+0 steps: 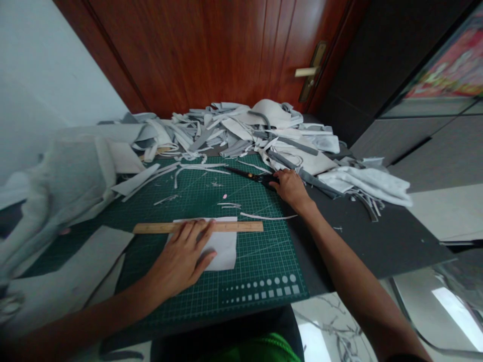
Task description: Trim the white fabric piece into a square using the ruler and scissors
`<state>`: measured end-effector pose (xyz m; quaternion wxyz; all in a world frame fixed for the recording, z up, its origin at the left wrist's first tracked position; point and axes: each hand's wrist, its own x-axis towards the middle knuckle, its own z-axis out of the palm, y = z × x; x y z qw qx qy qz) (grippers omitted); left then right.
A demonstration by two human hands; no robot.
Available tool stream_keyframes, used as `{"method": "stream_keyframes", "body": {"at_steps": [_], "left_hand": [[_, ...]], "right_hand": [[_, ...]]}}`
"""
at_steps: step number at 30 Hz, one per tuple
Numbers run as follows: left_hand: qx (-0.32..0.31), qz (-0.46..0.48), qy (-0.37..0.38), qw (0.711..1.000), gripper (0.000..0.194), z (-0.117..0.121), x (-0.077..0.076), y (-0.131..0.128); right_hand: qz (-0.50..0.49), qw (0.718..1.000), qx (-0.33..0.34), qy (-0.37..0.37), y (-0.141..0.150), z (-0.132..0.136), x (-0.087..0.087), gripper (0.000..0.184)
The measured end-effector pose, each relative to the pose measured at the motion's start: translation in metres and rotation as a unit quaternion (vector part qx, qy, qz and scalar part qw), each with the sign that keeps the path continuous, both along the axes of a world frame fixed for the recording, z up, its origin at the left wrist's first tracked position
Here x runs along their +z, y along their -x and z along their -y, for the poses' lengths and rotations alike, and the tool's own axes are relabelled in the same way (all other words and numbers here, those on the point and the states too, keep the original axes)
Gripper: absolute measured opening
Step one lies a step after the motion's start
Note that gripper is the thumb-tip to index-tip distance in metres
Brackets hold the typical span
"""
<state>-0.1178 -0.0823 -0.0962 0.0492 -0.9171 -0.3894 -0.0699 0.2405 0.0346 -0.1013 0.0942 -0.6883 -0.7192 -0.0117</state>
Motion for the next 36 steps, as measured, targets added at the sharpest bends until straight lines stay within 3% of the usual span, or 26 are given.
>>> {"method": "stream_keyframes", "body": {"at_steps": [5,11,15,18,23,28,32,36], "left_hand": [[-0.017,-0.008,0.034,0.999,0.051,-0.014,0.014,0.004],[-0.044,0.044,0.077,0.995,0.037,-0.04,0.03,-0.003],[-0.064,0.092,0.111,0.988,0.028,-0.067,0.024,-0.021],[-0.095,0.148,0.146,0.973,0.026,-0.081,0.014,-0.032],[-0.121,0.219,0.176,0.952,0.023,-0.087,0.004,-0.039],[-0.13,0.247,0.193,0.941,0.02,-0.089,0.001,-0.04],[-0.128,0.258,0.188,0.939,0.02,-0.091,-0.004,-0.041],[-0.129,0.264,0.182,0.938,0.021,-0.09,-0.007,-0.04]], "right_hand": [[0.047,0.998,-0.028,0.037,0.005,0.002,0.022,0.035],[0.103,0.992,-0.032,0.071,0.001,0.009,0.046,0.035],[0.128,0.989,-0.054,0.047,-0.018,0.021,0.049,0.032],[0.095,0.992,-0.068,0.038,-0.04,0.04,0.044,0.035],[-0.001,0.999,0.029,0.012,-0.068,0.088,0.031,0.028],[-0.044,0.992,0.108,0.038,-0.072,0.126,0.024,0.032],[-0.042,0.981,0.164,0.095,-0.074,0.133,0.022,0.032],[-0.023,0.975,0.203,0.09,-0.071,0.129,0.021,0.024]]}}
